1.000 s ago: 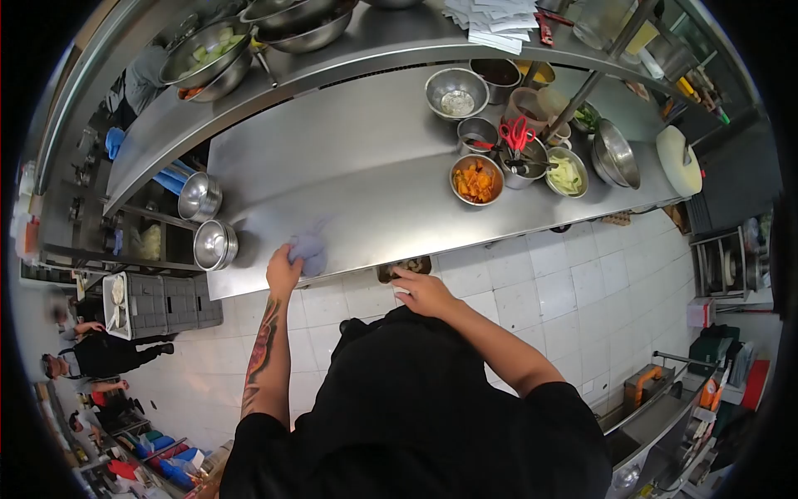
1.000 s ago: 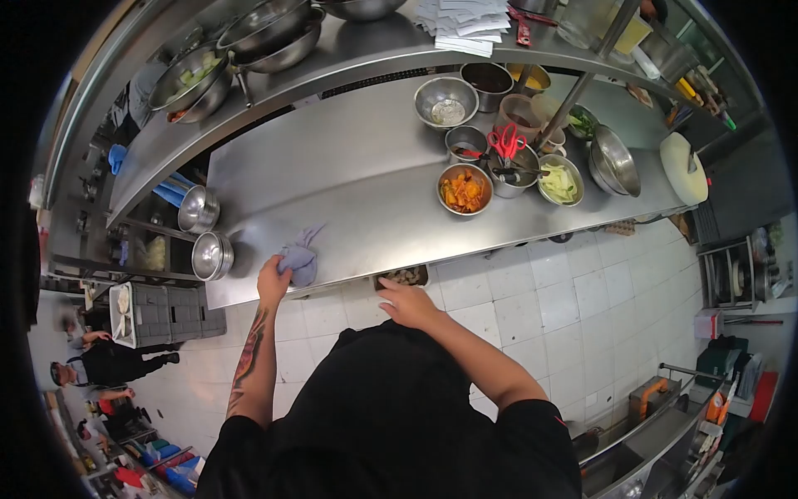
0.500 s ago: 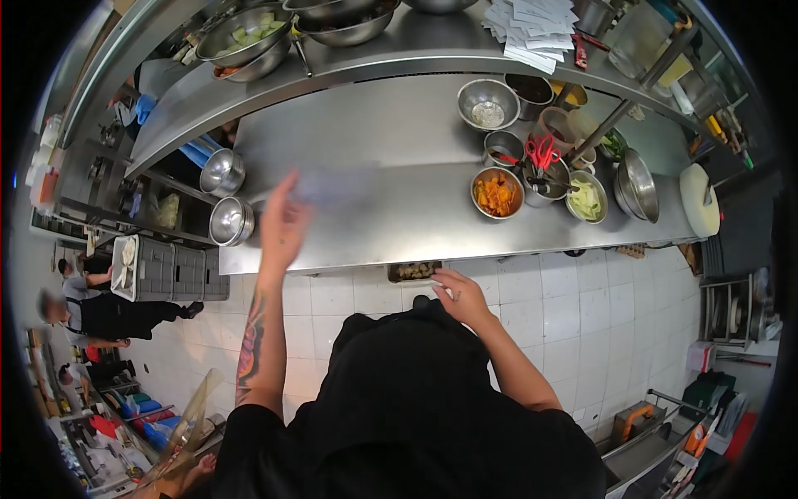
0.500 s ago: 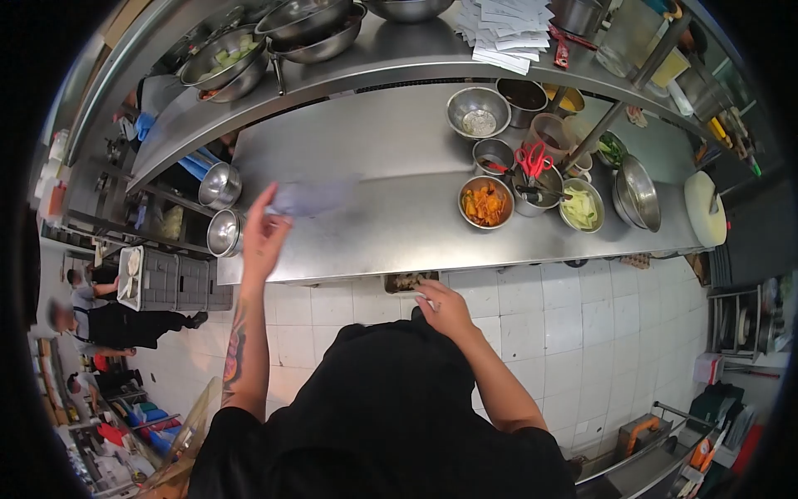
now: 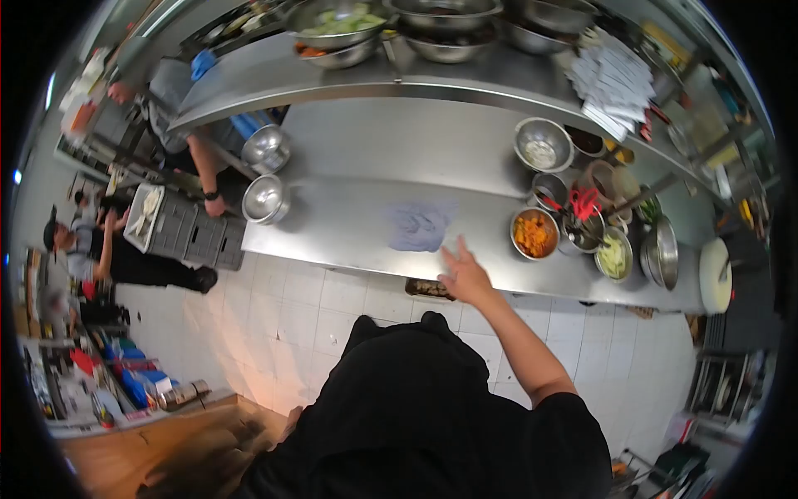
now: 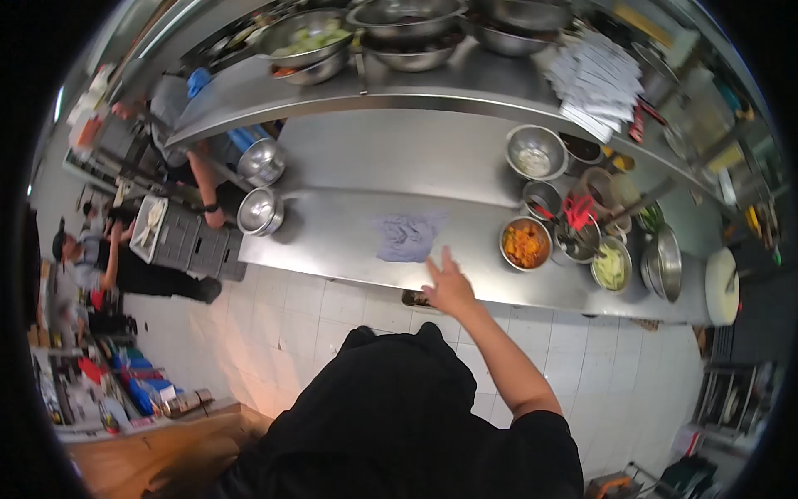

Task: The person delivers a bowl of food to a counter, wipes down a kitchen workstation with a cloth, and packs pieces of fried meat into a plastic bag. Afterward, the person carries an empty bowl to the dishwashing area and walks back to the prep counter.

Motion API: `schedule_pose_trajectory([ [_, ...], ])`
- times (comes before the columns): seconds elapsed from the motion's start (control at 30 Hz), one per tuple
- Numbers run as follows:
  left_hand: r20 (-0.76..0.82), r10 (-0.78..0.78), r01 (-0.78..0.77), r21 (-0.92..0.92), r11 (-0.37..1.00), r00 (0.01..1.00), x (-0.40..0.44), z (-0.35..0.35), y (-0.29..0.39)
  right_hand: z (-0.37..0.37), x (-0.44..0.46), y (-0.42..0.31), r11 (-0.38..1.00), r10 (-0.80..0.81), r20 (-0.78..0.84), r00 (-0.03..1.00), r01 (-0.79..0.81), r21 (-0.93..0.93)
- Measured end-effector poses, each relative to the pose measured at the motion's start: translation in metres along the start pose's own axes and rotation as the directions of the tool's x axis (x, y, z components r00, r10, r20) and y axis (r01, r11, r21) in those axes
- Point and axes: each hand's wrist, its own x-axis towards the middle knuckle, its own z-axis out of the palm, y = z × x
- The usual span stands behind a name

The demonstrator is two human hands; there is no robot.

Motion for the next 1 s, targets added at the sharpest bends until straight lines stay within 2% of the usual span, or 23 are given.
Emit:
schedule_pose_trajectory([
  [0.07, 0.021, -0.11, 0.112, -0.122, 0.986, 0.994, -0.037, 0.003, -0.008, -0.018, 0.033, -0.007, 0.984, 0.132, 0.103, 0.986, -0.118, -0.136],
  [0.13, 0.019, -0.112, 0.114, -0.235, 0.965, 0.993, -0.057, 0.013, -0.002, -0.021, 0.066, -0.015, 0.984, 0.022, 0.078, 0.997, -0.007, -0.18],
  [0.17, 0.013, -0.083, 0.083, -0.285, 0.955, 0.996, -0.062, 0.019, 0.008, -0.022, 0.079, -0.018, 0.973, -0.057, 0.038, 0.998, 0.064, -0.221],
  [0.23, -0.004, 0.015, -0.015, -0.383, 0.924, 1.0, -0.065, 0.031, 0.034, 0.01, 0.105, -0.02, 0.965, -0.106, 0.056, 0.993, 0.117, -0.234],
  [0.3, -0.022, 0.133, -0.127, -0.482, 0.867, 0.991, -0.068, 0.038, 0.073, 0.046, 0.125, -0.018, 0.893, -0.211, 0.141, 0.967, 0.25, -0.374],
  [0.33, -0.032, 0.177, -0.167, -0.532, 0.83, 0.984, -0.073, 0.035, 0.091, 0.058, 0.138, -0.012, 0.891, -0.223, 0.139, 0.965, 0.259, -0.371],
  [0.4, -0.042, 0.241, -0.219, -0.588, 0.779, 0.97, -0.08, 0.031, 0.117, 0.067, 0.164, 0.006, 0.973, -0.229, 0.115, 0.967, 0.23, 0.007],
  [0.47, -0.041, 0.27, -0.236, -0.621, 0.747, 0.962, -0.087, 0.027, 0.135, 0.026, 0.174, 0.001, 0.977, 0.076, 0.089, 0.993, -0.092, 0.19],
  [0.53, -0.037, 0.263, -0.226, -0.633, 0.74, 0.964, -0.092, 0.021, 0.142, -0.006, 0.19, 0.034, 0.931, -0.013, -0.195, 0.981, 0.083, 0.355],
  [0.6, -0.026, 0.228, -0.194, -0.625, 0.756, 0.973, -0.095, 0.019, 0.133, -0.039, 0.211, 0.075, 0.87, -0.126, -0.305, 0.944, 0.253, 0.423],
  [0.7, 0.003, 0.169, -0.136, -0.575, 0.806, 0.986, -0.095, 0.019, 0.101, -0.074, 0.23, 0.12, 0.929, -0.075, -0.246, 0.966, 0.158, 0.336],
  [0.77, 0.023, 0.145, -0.112, -0.524, 0.845, 0.989, -0.09, 0.021, 0.079, -0.072, 0.241, 0.148, 0.992, 0.098, -0.127, 0.987, -0.086, 0.094],
  [0.8, 0.033, 0.138, -0.104, -0.495, 0.863, 0.99, -0.089, 0.02, 0.071, -0.059, 0.239, 0.151, 0.991, 0.106, -0.129, 0.986, -0.093, 0.101],
  [0.87, 0.045, 0.133, -0.1, -0.44, 0.892, 0.99, -0.077, 0.018, 0.054, -0.017, 0.239, 0.151, 0.915, 0.232, -0.343, 0.91, -0.323, -0.241],
  [0.93, 0.048, 0.153, -0.12, -0.411, 0.904, 0.987, -0.073, 0.007, 0.048, 0.023, 0.255, 0.125, 0.865, 0.286, -0.416, 0.863, -0.419, -0.275],
  [1.0, 0.032, 0.194, -0.166, -0.391, 0.905, 0.981, -0.06, -0.002, 0.05, 0.078, 0.264, 0.096, 0.967, 0.041, -0.622, 0.782, -0.187, -0.171],
])
